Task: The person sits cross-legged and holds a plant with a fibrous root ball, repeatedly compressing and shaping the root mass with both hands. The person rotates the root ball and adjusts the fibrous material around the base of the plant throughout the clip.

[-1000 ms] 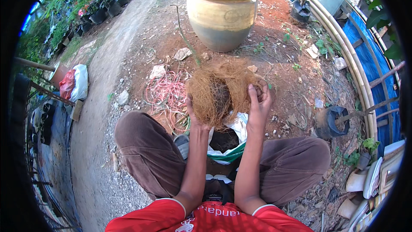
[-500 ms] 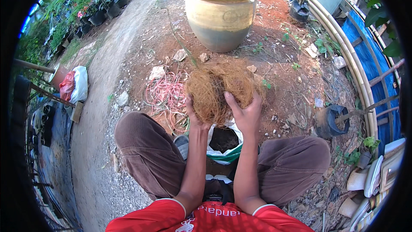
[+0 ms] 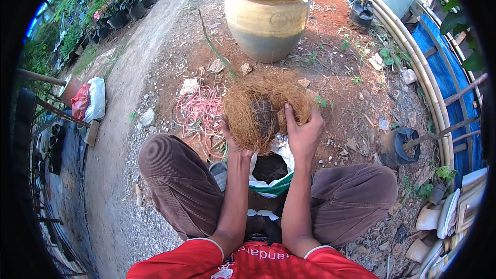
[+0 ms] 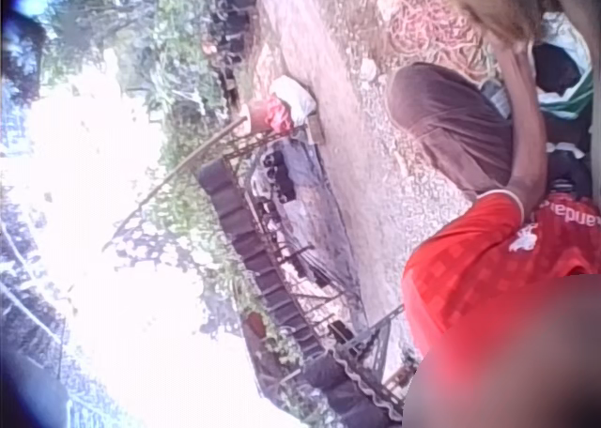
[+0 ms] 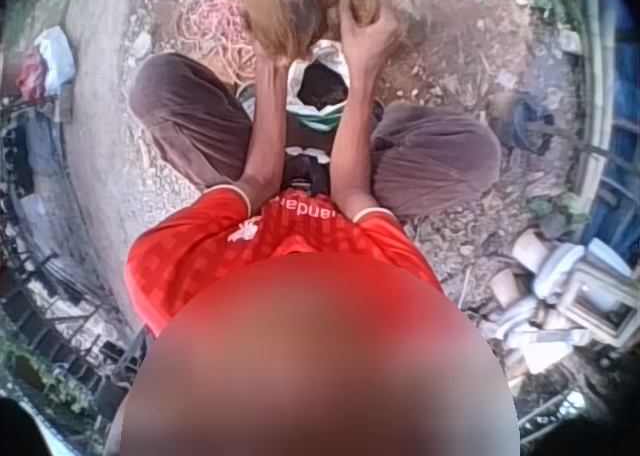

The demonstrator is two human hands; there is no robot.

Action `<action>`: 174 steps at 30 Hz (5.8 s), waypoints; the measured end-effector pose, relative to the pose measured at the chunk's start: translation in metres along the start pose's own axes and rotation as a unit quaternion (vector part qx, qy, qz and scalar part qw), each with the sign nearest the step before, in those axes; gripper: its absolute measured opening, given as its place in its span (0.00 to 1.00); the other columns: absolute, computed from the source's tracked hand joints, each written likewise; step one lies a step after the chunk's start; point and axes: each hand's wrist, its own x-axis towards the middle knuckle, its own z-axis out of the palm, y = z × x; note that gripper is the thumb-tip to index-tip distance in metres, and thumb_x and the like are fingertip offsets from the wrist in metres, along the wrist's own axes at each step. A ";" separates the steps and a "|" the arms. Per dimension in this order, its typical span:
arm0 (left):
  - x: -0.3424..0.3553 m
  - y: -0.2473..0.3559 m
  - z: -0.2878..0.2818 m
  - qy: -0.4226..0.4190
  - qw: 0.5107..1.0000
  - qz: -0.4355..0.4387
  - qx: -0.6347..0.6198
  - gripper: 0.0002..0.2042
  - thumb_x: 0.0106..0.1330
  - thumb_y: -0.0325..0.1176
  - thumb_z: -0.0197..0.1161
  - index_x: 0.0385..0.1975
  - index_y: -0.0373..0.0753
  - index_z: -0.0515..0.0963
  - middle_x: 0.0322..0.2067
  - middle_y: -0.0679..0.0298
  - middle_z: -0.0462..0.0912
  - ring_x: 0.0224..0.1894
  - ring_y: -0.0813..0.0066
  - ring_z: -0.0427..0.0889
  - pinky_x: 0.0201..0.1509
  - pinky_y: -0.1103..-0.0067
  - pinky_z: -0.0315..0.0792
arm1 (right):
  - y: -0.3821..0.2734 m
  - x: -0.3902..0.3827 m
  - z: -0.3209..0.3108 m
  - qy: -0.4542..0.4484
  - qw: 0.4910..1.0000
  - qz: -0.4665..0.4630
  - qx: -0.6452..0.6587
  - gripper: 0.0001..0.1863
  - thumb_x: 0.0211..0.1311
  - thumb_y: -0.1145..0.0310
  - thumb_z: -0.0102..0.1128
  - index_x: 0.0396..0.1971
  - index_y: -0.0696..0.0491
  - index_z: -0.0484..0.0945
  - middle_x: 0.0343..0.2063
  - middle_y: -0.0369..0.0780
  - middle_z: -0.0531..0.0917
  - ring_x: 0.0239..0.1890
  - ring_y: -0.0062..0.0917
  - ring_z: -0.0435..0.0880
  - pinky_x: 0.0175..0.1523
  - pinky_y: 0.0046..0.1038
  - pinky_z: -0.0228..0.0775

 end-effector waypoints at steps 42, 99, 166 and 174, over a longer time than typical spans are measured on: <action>0.001 -0.012 -0.007 -0.066 0.997 -0.014 0.026 0.43 0.61 0.50 0.71 0.70 0.33 0.58 0.62 0.50 0.73 0.62 0.55 0.77 0.66 0.61 0.75 | -0.006 -0.013 0.024 -0.097 0.970 -0.017 0.222 0.31 0.70 0.56 0.60 0.67 0.58 0.69 0.65 0.51 0.71 0.70 0.39 0.68 0.73 0.39 0.57; -0.012 -0.002 0.073 0.021 0.775 0.342 0.530 0.16 0.62 0.30 0.68 0.50 0.38 0.80 0.55 0.56 0.72 0.59 0.63 0.71 0.64 0.70 0.65 | 0.040 -0.015 0.024 -0.075 0.666 0.278 0.688 0.31 0.78 0.48 0.34 0.67 0.56 0.67 0.61 0.47 0.76 0.59 0.38 0.79 0.66 0.42 0.71; -0.021 0.033 0.095 -0.149 0.738 0.302 0.585 0.14 0.49 0.29 0.79 0.34 0.36 0.85 0.34 0.61 0.83 0.38 0.66 0.83 0.43 0.75 0.76 | 0.031 -0.011 0.010 -0.003 0.711 0.267 0.651 0.36 0.71 0.44 0.39 0.69 0.54 0.65 0.61 0.48 0.76 0.61 0.41 0.78 0.64 0.45 0.73; -0.028 0.051 0.101 -0.203 0.793 0.170 0.549 0.05 0.55 0.24 0.74 0.31 0.34 0.86 0.29 0.61 0.87 0.33 0.71 0.85 0.41 0.77 0.76 | 0.031 -0.010 0.010 0.000 0.684 0.271 0.677 0.34 0.73 0.43 0.37 0.66 0.54 0.68 0.61 0.47 0.76 0.60 0.42 0.77 0.63 0.47 0.72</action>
